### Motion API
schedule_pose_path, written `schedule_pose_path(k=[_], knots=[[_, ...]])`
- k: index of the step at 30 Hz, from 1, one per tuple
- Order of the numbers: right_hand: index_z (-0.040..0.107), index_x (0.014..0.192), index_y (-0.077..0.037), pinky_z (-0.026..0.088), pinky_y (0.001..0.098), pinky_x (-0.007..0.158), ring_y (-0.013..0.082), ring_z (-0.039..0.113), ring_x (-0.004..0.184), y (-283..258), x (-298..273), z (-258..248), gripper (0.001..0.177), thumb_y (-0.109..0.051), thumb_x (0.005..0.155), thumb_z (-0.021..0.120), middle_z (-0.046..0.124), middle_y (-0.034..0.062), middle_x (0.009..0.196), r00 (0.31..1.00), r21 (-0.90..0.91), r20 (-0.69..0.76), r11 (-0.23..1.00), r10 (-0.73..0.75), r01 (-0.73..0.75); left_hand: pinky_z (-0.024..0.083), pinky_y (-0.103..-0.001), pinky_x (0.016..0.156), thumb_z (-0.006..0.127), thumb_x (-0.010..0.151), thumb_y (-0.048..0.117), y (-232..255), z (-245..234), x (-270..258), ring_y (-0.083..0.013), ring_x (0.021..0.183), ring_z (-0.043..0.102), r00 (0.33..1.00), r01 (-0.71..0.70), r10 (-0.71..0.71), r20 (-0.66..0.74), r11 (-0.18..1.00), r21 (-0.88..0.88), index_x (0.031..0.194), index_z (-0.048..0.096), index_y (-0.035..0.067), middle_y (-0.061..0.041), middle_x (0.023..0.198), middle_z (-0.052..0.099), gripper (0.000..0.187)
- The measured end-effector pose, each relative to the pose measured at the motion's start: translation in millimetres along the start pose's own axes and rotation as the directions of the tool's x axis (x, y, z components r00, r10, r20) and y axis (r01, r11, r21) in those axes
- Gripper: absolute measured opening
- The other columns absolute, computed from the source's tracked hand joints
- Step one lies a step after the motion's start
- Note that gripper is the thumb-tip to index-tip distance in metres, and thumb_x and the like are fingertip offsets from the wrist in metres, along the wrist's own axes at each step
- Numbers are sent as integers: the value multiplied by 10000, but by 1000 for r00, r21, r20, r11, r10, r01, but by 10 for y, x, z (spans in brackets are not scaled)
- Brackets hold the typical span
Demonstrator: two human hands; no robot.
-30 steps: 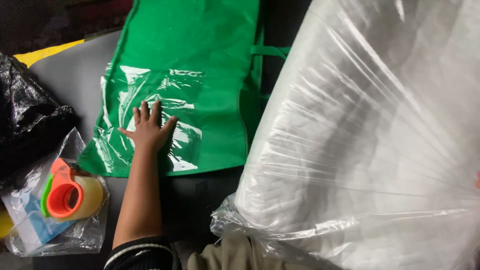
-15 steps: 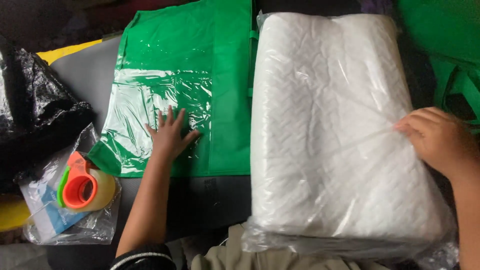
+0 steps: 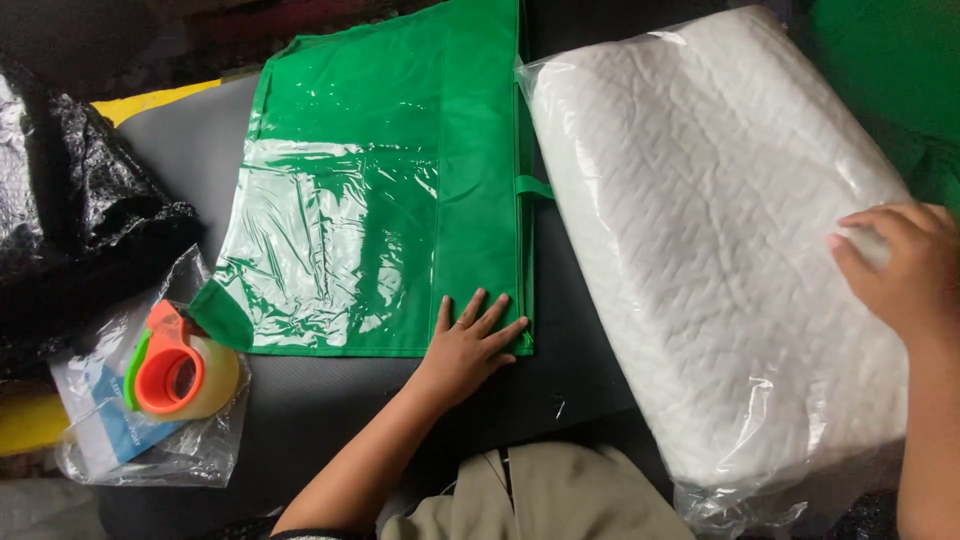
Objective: Dusting a memory foam pillow, placing it into a green zippered bag with an instruction card, and preparing bubble wrap for shipping.
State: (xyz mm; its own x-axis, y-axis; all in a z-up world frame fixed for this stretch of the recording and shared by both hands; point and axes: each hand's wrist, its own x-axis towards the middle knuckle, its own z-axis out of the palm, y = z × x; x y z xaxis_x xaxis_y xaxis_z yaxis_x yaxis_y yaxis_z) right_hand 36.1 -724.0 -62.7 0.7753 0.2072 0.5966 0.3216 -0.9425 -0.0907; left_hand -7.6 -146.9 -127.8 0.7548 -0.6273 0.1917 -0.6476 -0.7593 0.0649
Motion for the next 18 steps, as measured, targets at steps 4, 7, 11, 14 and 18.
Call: schedule_pose_path(k=[4, 7, 11, 14, 18], knots=[[769, 1056, -137, 521, 412, 1002, 272, 704, 1067, -1160, 410, -390, 225, -304, 917, 827, 758, 41, 1107, 987, -26, 145, 997, -70, 75, 293, -780, 1053, 677, 943, 455, 15, -3, 8, -415, 1493, 332, 1000, -3, 3, 9, 1000, 7, 1507, 493, 342, -67, 1597, 441, 603], [752, 977, -174, 519, 414, 908, 230, 697, 1007, -1731, 550, -499, 277, -397, 819, 800, 751, -8, 1026, 948, 105, 288, 989, -133, 107, 302, -787, 1047, 693, 943, 410, 16, 12, 6, -409, 1486, 347, 1000, -10, 10, 2, 1000, -4, 1494, 516, 320, -60, 1576, 474, 586], [732, 946, -190, 510, 375, 821, 196, 667, 887, -2169, 636, -518, 270, -416, 810, 788, 717, -58, 918, 897, 300, 317, 930, -307, 212, 283, -710, 1112, 698, 949, 336, 75, -111, -1, -347, 1456, 437, 999, -21, 16, -31, 987, -160, 1447, 578, 247, -23, 1521, 559, 520], [744, 953, -207, 535, 356, 794, 170, 676, 866, -2193, 666, -364, 257, -430, 830, 770, 730, -78, 929, 862, 333, 376, 918, -339, 216, 300, -669, 1118, 752, 921, 379, 182, -238, 40, -323, 1408, 513, 998, -30, 7, -69, 941, -337, 1319, 674, 266, 0, 1425, 641, 421], [725, 973, -228, 534, 351, 757, 157, 677, 872, -2208, 753, -188, 255, -449, 848, 749, 714, -94, 934, 831, 297, 415, 918, -371, 262, 343, -628, 1110, 736, 941, 270, 250, 6, 68, -251, 1313, 598, 988, -74, 31, -154, 958, -276, 1116, 747, 249, 48, 1328, 699, 177]])
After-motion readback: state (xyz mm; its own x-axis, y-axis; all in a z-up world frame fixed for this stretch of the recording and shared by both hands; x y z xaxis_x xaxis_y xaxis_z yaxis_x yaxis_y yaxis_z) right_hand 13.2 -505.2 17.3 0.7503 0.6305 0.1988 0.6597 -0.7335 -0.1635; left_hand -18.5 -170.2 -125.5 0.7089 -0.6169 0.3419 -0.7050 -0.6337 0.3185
